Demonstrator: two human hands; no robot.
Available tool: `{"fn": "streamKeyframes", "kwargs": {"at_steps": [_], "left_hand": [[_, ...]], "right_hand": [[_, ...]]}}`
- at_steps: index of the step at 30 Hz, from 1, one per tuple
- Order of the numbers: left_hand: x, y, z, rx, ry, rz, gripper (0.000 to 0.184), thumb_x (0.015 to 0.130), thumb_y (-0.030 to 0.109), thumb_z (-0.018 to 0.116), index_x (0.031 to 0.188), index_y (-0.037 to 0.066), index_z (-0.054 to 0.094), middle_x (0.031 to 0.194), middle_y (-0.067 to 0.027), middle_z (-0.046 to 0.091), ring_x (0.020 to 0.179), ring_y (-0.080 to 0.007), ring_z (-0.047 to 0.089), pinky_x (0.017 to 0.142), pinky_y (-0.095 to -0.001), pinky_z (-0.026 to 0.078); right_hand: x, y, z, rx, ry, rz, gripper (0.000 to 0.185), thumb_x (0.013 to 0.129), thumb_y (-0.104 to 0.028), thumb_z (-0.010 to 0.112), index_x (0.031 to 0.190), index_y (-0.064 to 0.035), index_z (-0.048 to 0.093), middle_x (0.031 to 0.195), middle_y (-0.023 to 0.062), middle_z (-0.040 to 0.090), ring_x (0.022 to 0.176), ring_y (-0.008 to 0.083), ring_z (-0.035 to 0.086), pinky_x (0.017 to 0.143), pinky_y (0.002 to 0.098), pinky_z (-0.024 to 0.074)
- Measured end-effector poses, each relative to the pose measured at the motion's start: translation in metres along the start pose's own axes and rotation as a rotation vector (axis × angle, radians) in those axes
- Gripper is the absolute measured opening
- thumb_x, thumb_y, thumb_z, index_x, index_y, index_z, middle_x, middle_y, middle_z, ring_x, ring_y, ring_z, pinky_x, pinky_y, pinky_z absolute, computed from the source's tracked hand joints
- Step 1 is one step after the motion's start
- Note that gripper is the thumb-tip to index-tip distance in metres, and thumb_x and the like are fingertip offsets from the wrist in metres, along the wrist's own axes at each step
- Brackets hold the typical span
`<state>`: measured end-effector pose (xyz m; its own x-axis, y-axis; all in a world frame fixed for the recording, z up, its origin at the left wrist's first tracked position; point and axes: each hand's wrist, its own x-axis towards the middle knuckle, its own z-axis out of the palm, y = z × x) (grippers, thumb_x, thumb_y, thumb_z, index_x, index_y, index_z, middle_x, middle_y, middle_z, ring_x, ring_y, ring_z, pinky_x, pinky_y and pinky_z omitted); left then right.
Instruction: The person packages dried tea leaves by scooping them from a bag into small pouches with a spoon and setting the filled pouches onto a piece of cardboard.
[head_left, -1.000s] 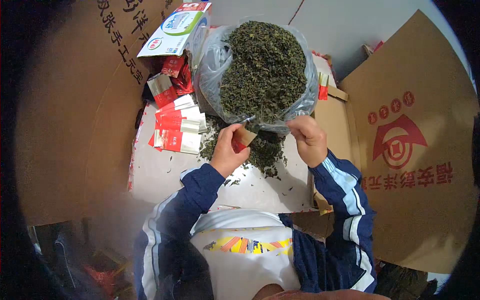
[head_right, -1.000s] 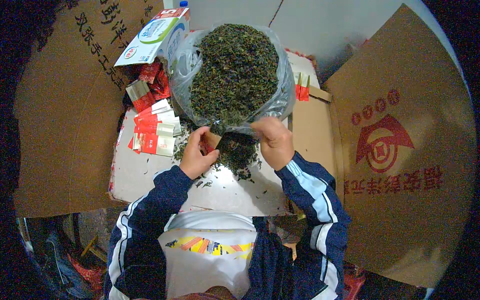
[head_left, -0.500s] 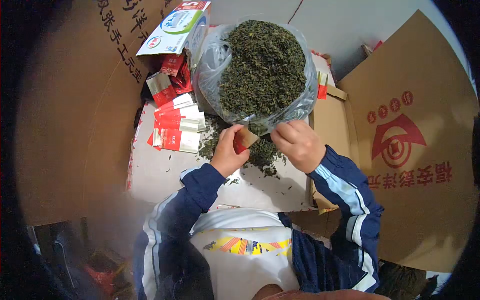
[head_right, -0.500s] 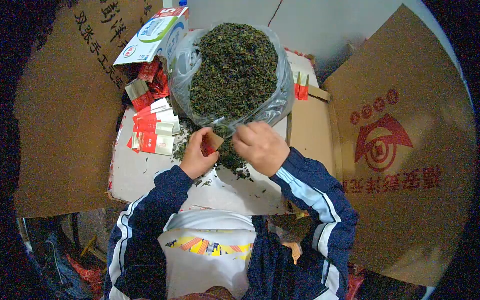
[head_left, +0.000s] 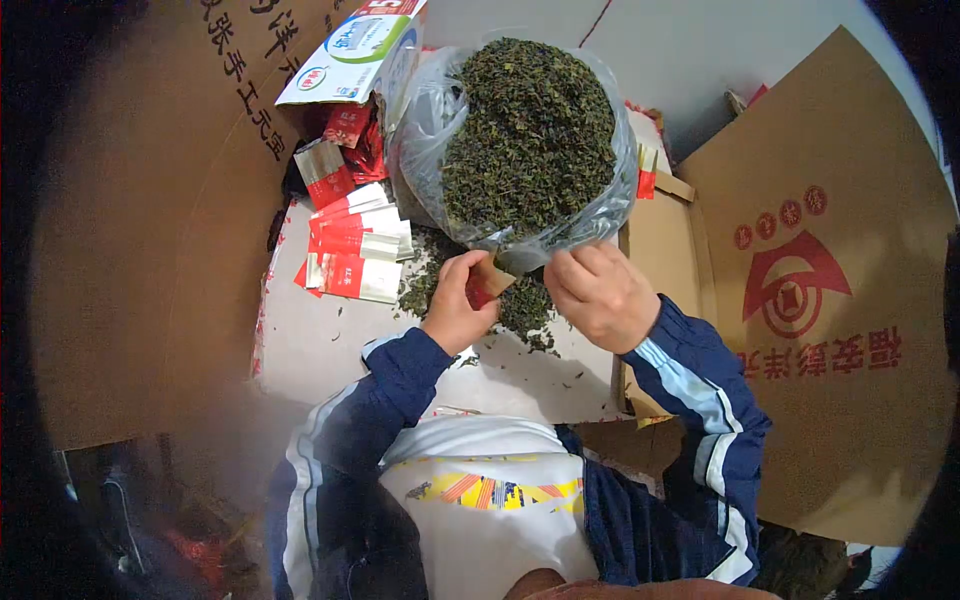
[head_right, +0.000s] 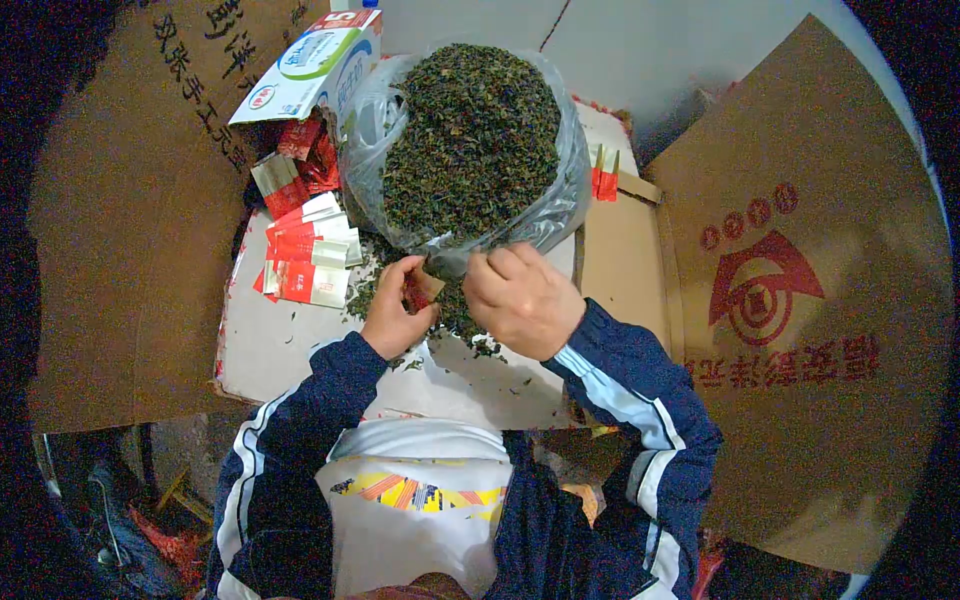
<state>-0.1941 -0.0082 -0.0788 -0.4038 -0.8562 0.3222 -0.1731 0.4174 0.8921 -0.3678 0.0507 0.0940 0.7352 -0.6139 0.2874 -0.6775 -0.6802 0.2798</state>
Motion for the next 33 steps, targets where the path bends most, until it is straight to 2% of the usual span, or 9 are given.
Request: {"fn": "streamKeyframes", "kwargs": {"at_steps": [4, 9, 16, 18, 20, 22, 25, 28, 33], "left_hand": [[-0.002, 0.002, 0.005, -0.031, 0.009, 0.017, 0.063, 0.065, 0.000, 0.071, 0.122, 0.006, 0.046, 0.105, -0.0110, 0.048, 0.091, -0.0230, 0.052, 0.078, -0.0303, 0.046], [-0.004, 0.001, 0.000, -0.052, 0.047, 0.030, 0.062, 0.064, -0.001, 0.071, 0.121, 0.007, 0.047, 0.108, -0.0117, 0.048, 0.093, -0.0232, 0.053, 0.079, -0.0304, 0.046], [-0.010, 0.008, -0.013, -0.019, 0.101, 0.124, 0.060, 0.066, 0.003, 0.072, 0.120, 0.007, 0.047, 0.110, -0.0118, 0.049, 0.098, -0.0246, 0.053, 0.084, -0.0314, 0.045], [-0.016, 0.008, -0.014, -0.041, 0.105, 0.121, 0.059, 0.067, 0.004, 0.073, 0.120, 0.007, 0.047, 0.110, -0.0119, 0.050, 0.099, -0.0250, 0.053, 0.085, -0.0318, 0.044], [-0.027, 0.004, -0.014, -0.244, 0.087, -0.048, 0.058, 0.068, 0.006, 0.074, 0.119, 0.006, 0.047, 0.109, -0.0121, 0.050, 0.099, -0.0254, 0.053, 0.087, -0.0327, 0.043], [-0.030, 0.002, -0.017, -0.343, 0.072, -0.135, 0.057, 0.068, 0.007, 0.074, 0.118, 0.006, 0.047, 0.109, -0.0123, 0.050, 0.100, -0.0256, 0.053, 0.089, -0.0331, 0.043], [-0.033, 0.005, -0.024, 0.080, 0.058, -0.024, 0.052, 0.067, 0.007, 0.075, 0.113, 0.004, 0.050, 0.103, -0.0133, 0.050, 0.090, -0.0246, 0.054, 0.077, -0.0319, 0.046], [-0.035, 0.007, -0.022, 0.074, 0.098, -0.057, 0.051, 0.068, 0.006, 0.075, 0.112, 0.004, 0.050, 0.101, -0.0131, 0.051, 0.088, -0.0249, 0.054, 0.074, -0.0328, 0.046], [-0.035, 0.000, -0.018, 0.058, 0.064, 0.016, 0.048, 0.070, 0.006, 0.075, 0.111, 0.003, 0.050, 0.101, -0.0135, 0.052, 0.085, -0.0260, 0.055, 0.074, -0.0340, 0.046]], "right_hand": [[0.004, -0.010, 0.010, 0.043, -0.132, -0.062, 0.033, 0.060, -0.011, 0.060, 0.091, 0.0022, 0.062, 0.093, 0.0096, 0.054, 0.080, 0.0225, 0.053, 0.069, 0.0338, 0.0456], [0.004, -0.007, -0.003, 0.013, -0.062, -0.006, 0.032, 0.061, -0.011, 0.061, 0.091, 0.0010, 0.063, 0.093, 0.0099, 0.054, 0.080, 0.0229, 0.055, 0.069, 0.0331, 0.0450], [-0.029, -0.008, 0.007, 0.168, 0.261, 0.431, 0.020, 0.066, -0.003, 0.063, 0.086, -0.0022, 0.065, 0.090, 0.0115, 0.061, 0.078, 0.0276, 0.059, 0.067, 0.0384, 0.0466], [-0.043, -0.020, 0.022, 0.266, 0.241, 0.508, 0.020, 0.069, 0.000, 0.061, 0.088, -0.0024, 0.065, 0.090, 0.0123, 0.061, 0.078, 0.0295, 0.059, 0.066, 0.0387, 0.0469], [-0.058, -0.033, 0.038, 0.462, 0.198, 0.660, 0.021, 0.074, 0.006, 0.059, 0.092, -0.0028, 0.064, 0.089, 0.0139, 0.061, 0.077, 0.0333, 0.059, 0.065, 0.0391, 0.0476], [-0.066, -0.045, 0.053, 0.537, 0.145, 0.668, 0.020, 0.074, 0.004, 0.059, 0.092, -0.0030, 0.064, 0.089, 0.0141, 0.061, 0.077, 0.0337, 0.059, 0.065, 0.0394, 0.0479], [-0.075, -0.063, 0.079, 0.690, 0.041, 0.673, 0.018, 0.075, 0.002, 0.061, 0.091, -0.0033, 0.064, 0.089, 0.0144, 0.061, 0.078, 0.0345, 0.059, 0.066, 0.0399, 0.0484], [-0.078, -0.073, 0.099, 0.681, -0.098, 0.615, 0.015, 0.075, 0.000, 0.062, 0.089, -0.0037, 0.065, 0.093, 0.0147, 0.062, 0.080, 0.0344, 0.060, 0.069, 0.0403, 0.0491], [-0.073, -0.077, 0.095, 0.538, -0.006, 0.547, 0.015, 0.076, -0.003, 0.063, 0.091, -0.0023, 0.064, 0.096, 0.0149, 0.061, 0.081, 0.0342, 0.059, 0.070, 0.0393, 0.0491]]}}
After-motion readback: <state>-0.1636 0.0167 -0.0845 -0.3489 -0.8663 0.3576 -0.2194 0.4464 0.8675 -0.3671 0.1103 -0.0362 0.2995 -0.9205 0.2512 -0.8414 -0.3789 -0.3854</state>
